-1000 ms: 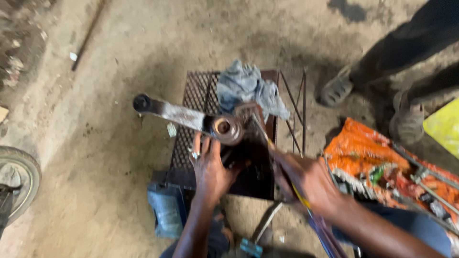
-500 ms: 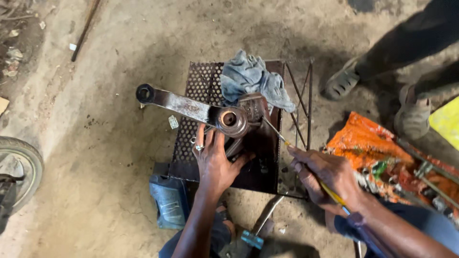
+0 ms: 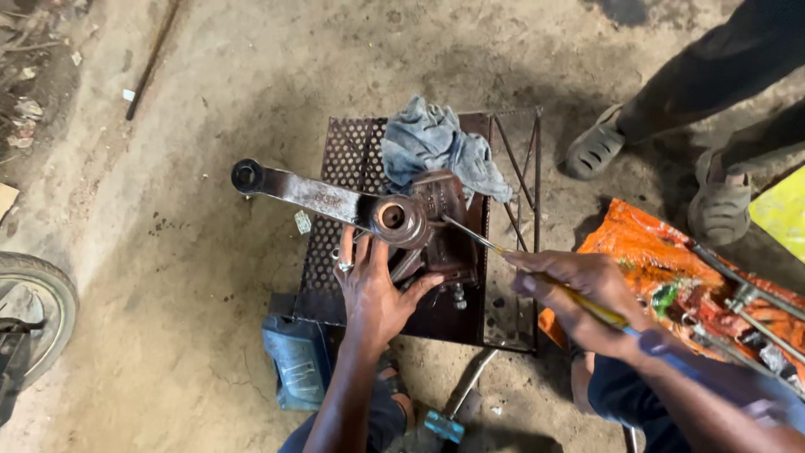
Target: The person uses a screwdriver and a cloth to clean and manipulate a metal mechanical part on a metal mesh stand.
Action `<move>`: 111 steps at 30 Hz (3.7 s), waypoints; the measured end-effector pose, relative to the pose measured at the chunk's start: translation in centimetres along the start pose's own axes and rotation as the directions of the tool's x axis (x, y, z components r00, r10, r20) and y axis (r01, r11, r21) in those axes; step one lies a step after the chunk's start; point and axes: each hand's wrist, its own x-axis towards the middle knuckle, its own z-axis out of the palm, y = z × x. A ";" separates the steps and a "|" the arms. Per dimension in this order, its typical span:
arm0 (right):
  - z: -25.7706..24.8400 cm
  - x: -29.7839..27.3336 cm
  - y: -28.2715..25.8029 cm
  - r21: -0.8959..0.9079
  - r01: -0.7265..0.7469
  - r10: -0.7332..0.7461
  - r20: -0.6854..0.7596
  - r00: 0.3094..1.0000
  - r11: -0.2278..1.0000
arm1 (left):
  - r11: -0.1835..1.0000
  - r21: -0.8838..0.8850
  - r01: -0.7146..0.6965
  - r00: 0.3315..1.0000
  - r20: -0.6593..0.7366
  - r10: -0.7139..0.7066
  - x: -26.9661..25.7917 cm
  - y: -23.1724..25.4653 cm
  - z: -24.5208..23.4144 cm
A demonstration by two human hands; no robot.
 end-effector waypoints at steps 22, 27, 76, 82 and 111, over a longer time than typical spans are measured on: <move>2.1 0.1 0.9 -0.130 0.241 -0.248 -0.042 0.968 0.962 | 0.999 -0.035 0.033 0.999 0.015 -0.033 0.4 0.5 -0.3; 4.1 -1.0 2.8 -0.237 0.143 -0.145 0.009 0.989 0.961 | 0.999 -0.034 -0.020 1.000 -0.005 0.020 0.2 0.6 -0.7; -2.6 -3.7 1.3 0.146 -0.153 0.133 0.141 0.981 0.977 | 0.994 -0.026 0.107 0.973 0.209 -0.099 -0.5 0.4 -0.7; 0.1 -1.1 -1.6 0.004 -0.059 0.059 0.086 0.995 0.998 | 0.999 -0.042 0.014 1.000 0.020 -0.013 -0.4 0.8 -0.7; 2.0 -4.3 1.2 -0.108 0.260 -0.260 0.020 0.965 0.959 | 0.999 0.045 0.018 1.000 -0.001 -0.018 0.3 0.6 -0.4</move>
